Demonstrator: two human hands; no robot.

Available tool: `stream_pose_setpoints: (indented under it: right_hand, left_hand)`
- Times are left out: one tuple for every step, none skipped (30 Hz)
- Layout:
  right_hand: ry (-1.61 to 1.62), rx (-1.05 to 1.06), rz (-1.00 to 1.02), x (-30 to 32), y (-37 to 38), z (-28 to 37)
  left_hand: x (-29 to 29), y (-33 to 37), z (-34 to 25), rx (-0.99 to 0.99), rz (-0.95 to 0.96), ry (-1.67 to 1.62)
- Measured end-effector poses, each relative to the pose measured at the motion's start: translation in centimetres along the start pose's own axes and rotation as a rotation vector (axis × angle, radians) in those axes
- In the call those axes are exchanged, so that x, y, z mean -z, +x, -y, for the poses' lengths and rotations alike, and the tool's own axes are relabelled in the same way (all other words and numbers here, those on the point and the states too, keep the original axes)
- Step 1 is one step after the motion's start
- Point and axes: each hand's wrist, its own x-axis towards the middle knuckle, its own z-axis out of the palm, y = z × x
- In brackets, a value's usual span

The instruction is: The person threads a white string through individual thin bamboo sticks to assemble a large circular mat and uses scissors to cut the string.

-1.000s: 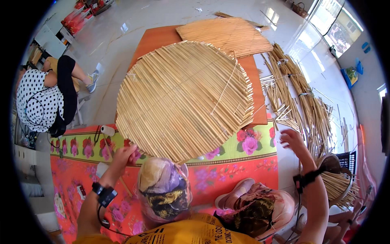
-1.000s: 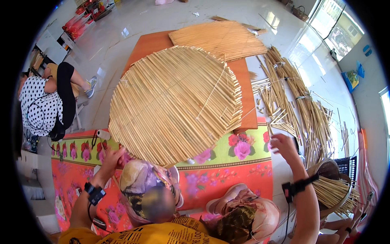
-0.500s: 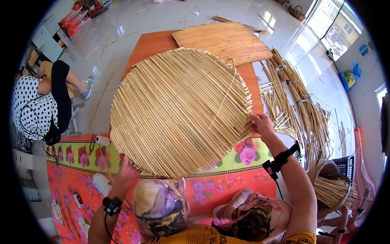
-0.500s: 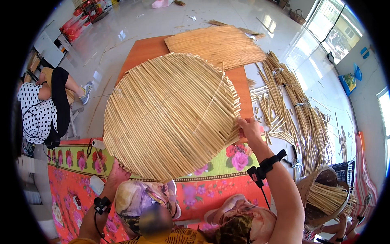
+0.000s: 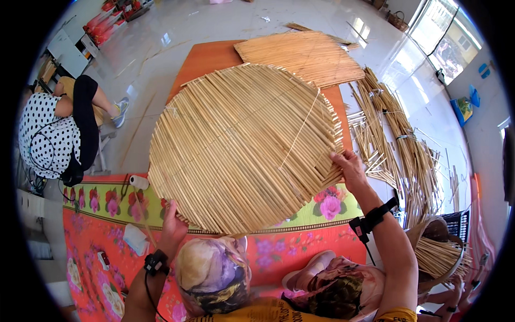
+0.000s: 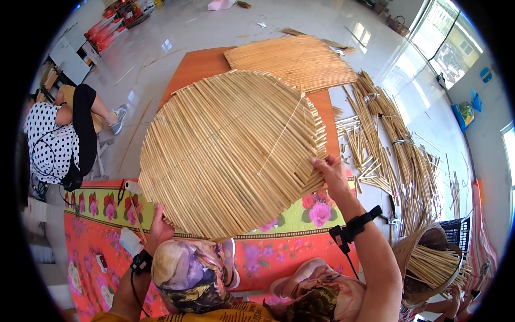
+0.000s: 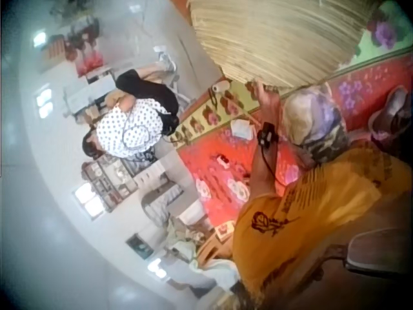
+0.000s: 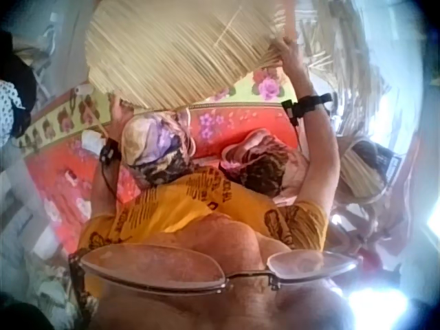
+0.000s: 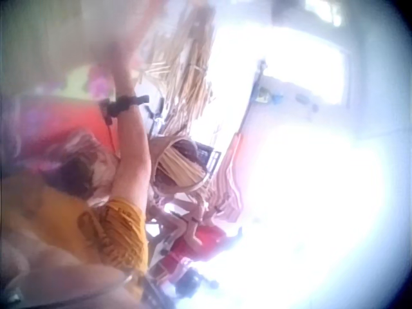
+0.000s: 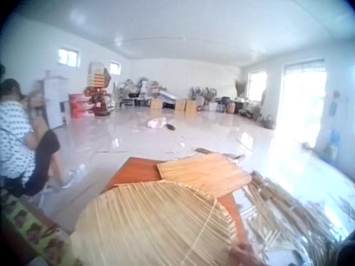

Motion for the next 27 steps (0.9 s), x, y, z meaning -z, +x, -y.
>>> stream_pose_setpoints:
  right_hand:
    - [0.044, 0.041, 0.005, 0.1, -0.3, 0.2]
    - [0.087, 0.083, 0.009, 0.0, -0.6, 0.5]
    - [0.132, 0.124, -0.009, -0.1, -0.8, 0.6]
    - [0.141, 0.176, 0.0, -0.1, -1.0, 0.7]
    - [0.155, 0.193, 0.006, -0.2, -1.3, 1.2]
    - [0.17, 0.211, 0.013, -0.4, -1.7, 1.7]
    - [0.179, 0.218, -0.013, -0.7, -2.1, 2.0]
    - [0.173, 0.228, -0.023, -0.3, -2.6, 2.1]
    - [0.171, 0.233, -0.025, 0.0, -2.9, 2.1]
    - [0.17, 0.239, -0.027, 0.2, -3.3, 2.1]
    - [0.16, 0.209, -0.05, 0.0, -4.0, 2.4]
    - [0.154, 0.202, -0.064, -0.3, -4.6, 2.6]
    - [0.149, 0.194, -0.078, -0.6, -5.1, 2.7]
    - [0.141, 0.187, -0.099, -0.7, -5.7, 2.9]
    - [0.148, 0.167, -0.085, -0.6, -6.2, 3.0]
    - [0.171, 0.114, -0.083, -0.7, -6.7, 3.3]
    - [0.192, 0.062, -0.08, -1.2, -7.3, 4.3]
    - [0.218, 0.01, -0.074, -1.6, -7.6, 4.9]
    - [0.193, -0.021, -0.028, 0.1, -6.9, 3.9]
    - [0.226, -0.075, -0.029, -0.3, -6.9, 4.1]
    - [0.257, -0.13, -0.03, -0.6, -7.1, 4.6]
    - [0.288, -0.185, -0.032, -1.0, -7.1, 4.9]
    - [0.275, -0.197, -0.053, -1.3, -6.7, 4.8]
    - [0.252, -0.22, -0.06, -1.3, -6.3, 4.8]
    - [0.228, -0.242, -0.067, -1.2, -5.9, 4.7]
    - [0.208, -0.263, -0.07, -1.4, -5.8, 4.7]
    - [0.194, -0.256, -0.062, -1.5, -5.8, 4.8]
  left_hand:
    - [0.4, -0.1, -0.1, 0.011, 0.033, -0.028]
    - [0.5, -0.2, -0.2, 0.023, 0.066, -0.056]
    - [0.6, -0.2, -0.3, 0.04, 0.116, -0.095]
    - [0.8, -0.3, -0.3, 0.04, 0.126, -0.105]
    - [1.2, -0.5, -0.2, 0.038, 0.136, -0.116]
    - [1.6, -0.7, -0.3, 0.034, 0.145, -0.126]
    - [2.1, -0.8, -0.3, 0.023, 0.127, -0.127]
    - [1.3, -0.8, -0.3, 0.051, 0.135, -0.136]
    - [0.6, -1.1, -0.5, 0.072, 0.135, -0.143]
    - [-0.1, -1.5, -0.7, 0.093, 0.136, -0.149]
    - [-0.7, -1.8, -0.9, 0.109, 0.098, -0.137]
    - [-1.0, -2.1, -1.3, 0.125, 0.081, -0.124]
    - [-1.3, -2.4, -1.8, 0.137, 0.064, -0.11]
    - [-1.8, -2.6, -2.2, 0.147, 0.048, -0.106]
    - [-2.2, -2.7, -2.7, 0.156, 0.032, -0.103]
    - [-2.8, -2.9, -3.2, 0.194, 0.025, -0.119]
    - [-3.8, -3.3, -3.8, 0.229, 0.019, -0.136]
    - [-3.8, -3.1, -4.1, 0.222, 0.015, -0.123]
    - [-3.6, -2.8, -4.3, 0.215, 0.01, -0.11]
    - [-3.8, -2.9, -4.6, 0.205, 0.005, -0.093]
    - [-4.0, -3.0, -4.8, 0.215, -0.023, -0.114]
    - [-4.3, -3.3, -5.0, 0.22, -0.049, -0.131]
    - [-4.2, -3.1, -5.2, 0.234, -0.054, -0.139]
    - [-4.0, -2.9, -5.2, 0.248, -0.059, -0.147]
    - [-3.8, -2.7, -5.1, 0.263, -0.064, -0.156]
    - [-3.8, -2.7, -5.2, 0.273, -0.07, -0.161]
    - [-3.7, -2.7, -5.3, 0.284, -0.076, -0.167]
